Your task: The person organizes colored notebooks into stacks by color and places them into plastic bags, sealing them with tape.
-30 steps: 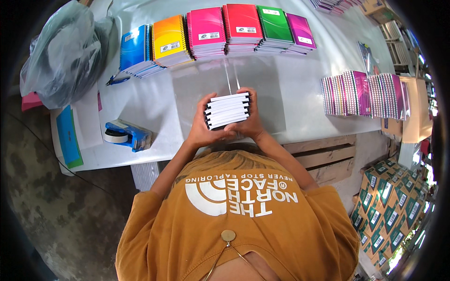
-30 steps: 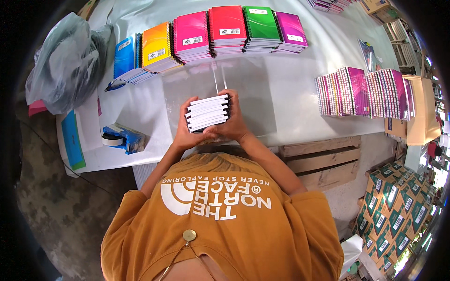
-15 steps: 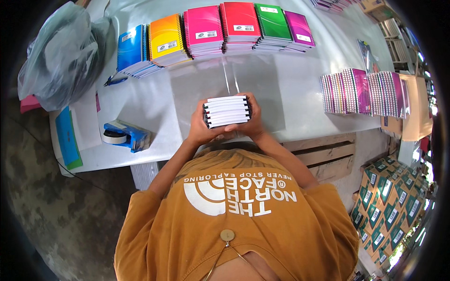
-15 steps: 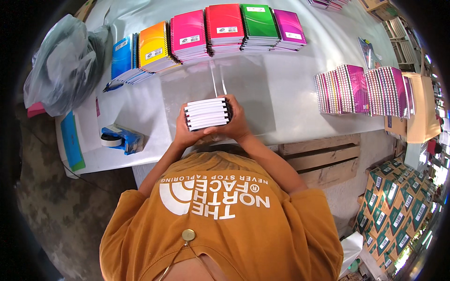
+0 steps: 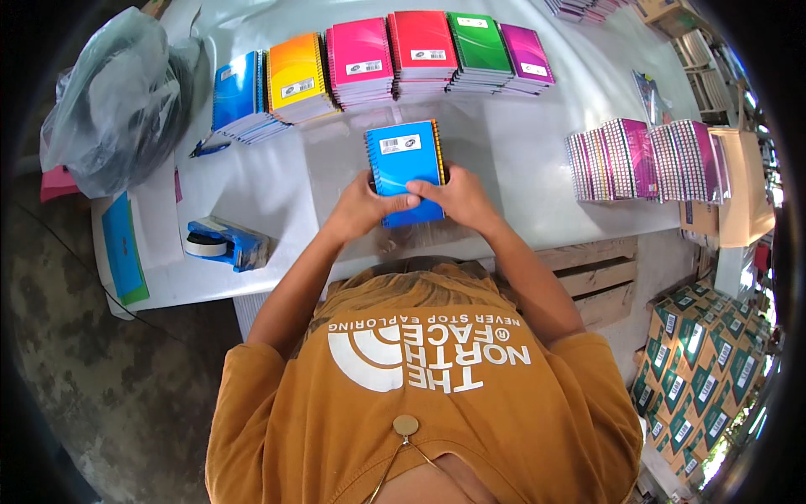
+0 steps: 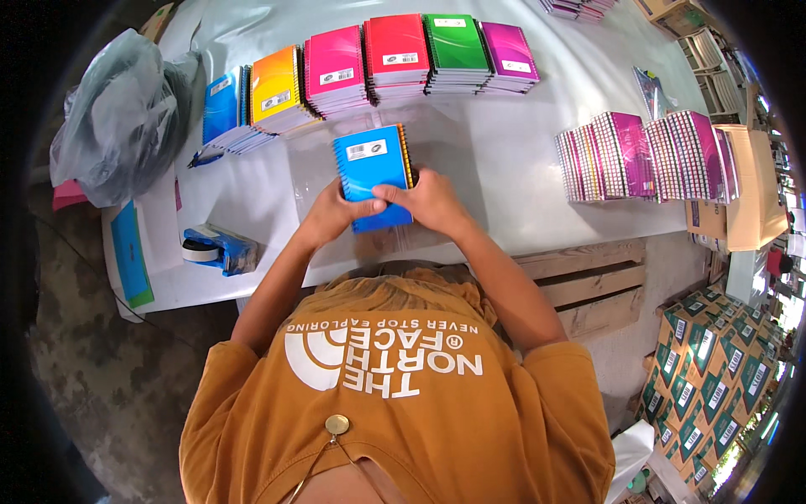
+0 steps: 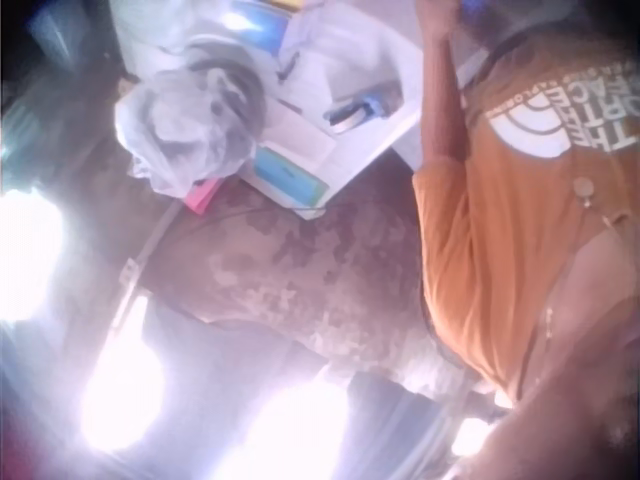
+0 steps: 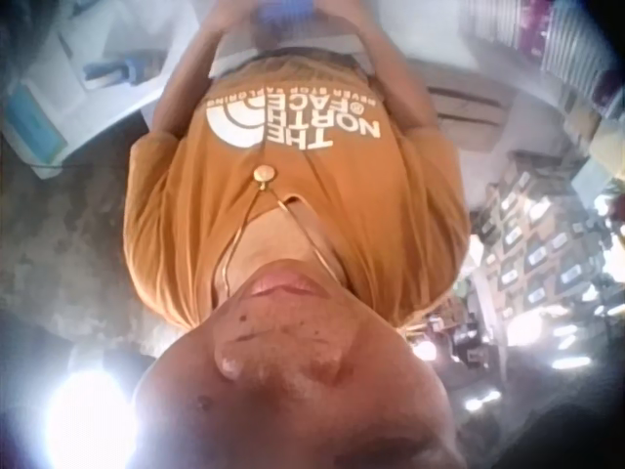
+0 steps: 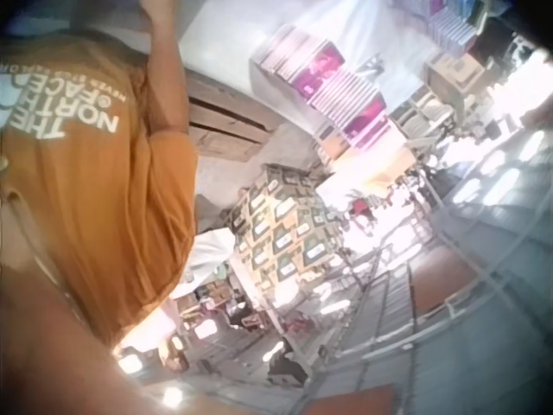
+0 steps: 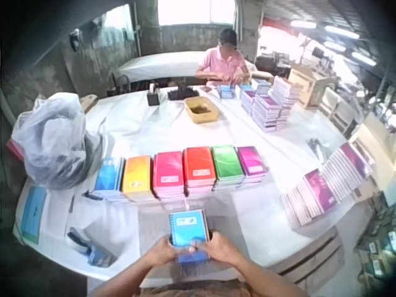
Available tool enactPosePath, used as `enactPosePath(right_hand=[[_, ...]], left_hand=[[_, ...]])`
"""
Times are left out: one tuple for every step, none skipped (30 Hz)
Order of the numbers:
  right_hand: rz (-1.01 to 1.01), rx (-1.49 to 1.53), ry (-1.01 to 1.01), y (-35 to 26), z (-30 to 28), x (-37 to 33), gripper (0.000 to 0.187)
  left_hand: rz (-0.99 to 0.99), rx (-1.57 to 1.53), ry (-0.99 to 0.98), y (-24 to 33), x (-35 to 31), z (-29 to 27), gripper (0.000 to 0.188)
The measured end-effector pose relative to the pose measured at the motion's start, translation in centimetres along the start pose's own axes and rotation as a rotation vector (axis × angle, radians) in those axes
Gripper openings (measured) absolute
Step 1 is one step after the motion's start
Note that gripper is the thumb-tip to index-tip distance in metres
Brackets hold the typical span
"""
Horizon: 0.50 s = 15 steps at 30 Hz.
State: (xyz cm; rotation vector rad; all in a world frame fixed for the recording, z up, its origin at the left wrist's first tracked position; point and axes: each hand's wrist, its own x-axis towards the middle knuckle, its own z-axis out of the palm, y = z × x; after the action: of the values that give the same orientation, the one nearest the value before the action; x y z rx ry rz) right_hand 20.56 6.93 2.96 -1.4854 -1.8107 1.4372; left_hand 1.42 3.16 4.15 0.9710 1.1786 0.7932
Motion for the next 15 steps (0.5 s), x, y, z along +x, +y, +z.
enactPosePath(right_hand=[[0.088,-0.061,-0.044,1.4,-0.1,1.2,0.065],[0.177,-0.121,-0.092,2.9,0.1,2.4,0.066],[0.132,-0.077,-0.051,4.8,0.5,3.3,0.071],[0.119,-0.129,-0.078,4.2,0.2,3.7,0.072],[0.112,-0.179,-0.108,2.9,-0.1,3.5,0.073],[0.105,-0.229,-0.137,1.9,-0.3,3.4,0.074],[0.102,-0.305,-0.120,1.4,-0.4,3.3,0.075],[0.099,-0.381,-0.103,0.9,-0.3,3.0,0.076],[0.095,-0.457,-0.086,0.4,-0.3,2.9,0.077],[0.124,-0.500,-0.112,0.1,-0.6,2.8,0.075],[0.154,-0.542,-0.138,-0.1,-1.0,2.7,0.075],[0.179,-0.586,-0.166,-0.3,-1.2,2.6,0.075],[0.117,-0.499,-0.005,0.1,-0.9,2.6,0.072],[0.061,-0.408,0.158,1.3,-0.3,2.5,0.072],[0.004,-0.316,0.320,2.5,0.3,2.5,0.074]], left_hand=[[-0.109,0.047,-0.006,0.0,1.0,-0.1,0.069],[-0.220,0.092,-0.006,-0.4,1.9,-0.3,0.066],[-0.333,0.139,-0.011,-0.8,2.8,-0.5,0.064],[-0.358,0.166,-0.033,-0.9,3.4,-0.9,0.063],[-0.390,0.193,-0.057,-1.1,3.5,-1.3,0.062],[-0.422,0.219,-0.081,-1.3,3.6,-1.6,0.062],[-0.419,0.266,-0.076,-1.5,3.8,-1.8,0.062],[-0.416,0.314,-0.070,-1.7,3.9,-1.9,0.062],[-0.414,0.361,-0.062,-1.9,4.0,-2.1,0.062],[-0.453,0.563,-0.043,-0.8,3.9,-1.6,0.065],[-0.487,0.767,-0.024,1.5,3.4,-0.9,0.068],[-0.517,0.969,0.003,2.9,2.9,-0.3,0.071],[-0.468,0.972,0.157,3.3,2.2,0.1,0.072],[-0.417,0.972,0.304,3.4,1.4,0.6,0.073],[-0.363,0.968,0.449,3.5,1.2,0.9,0.074]])
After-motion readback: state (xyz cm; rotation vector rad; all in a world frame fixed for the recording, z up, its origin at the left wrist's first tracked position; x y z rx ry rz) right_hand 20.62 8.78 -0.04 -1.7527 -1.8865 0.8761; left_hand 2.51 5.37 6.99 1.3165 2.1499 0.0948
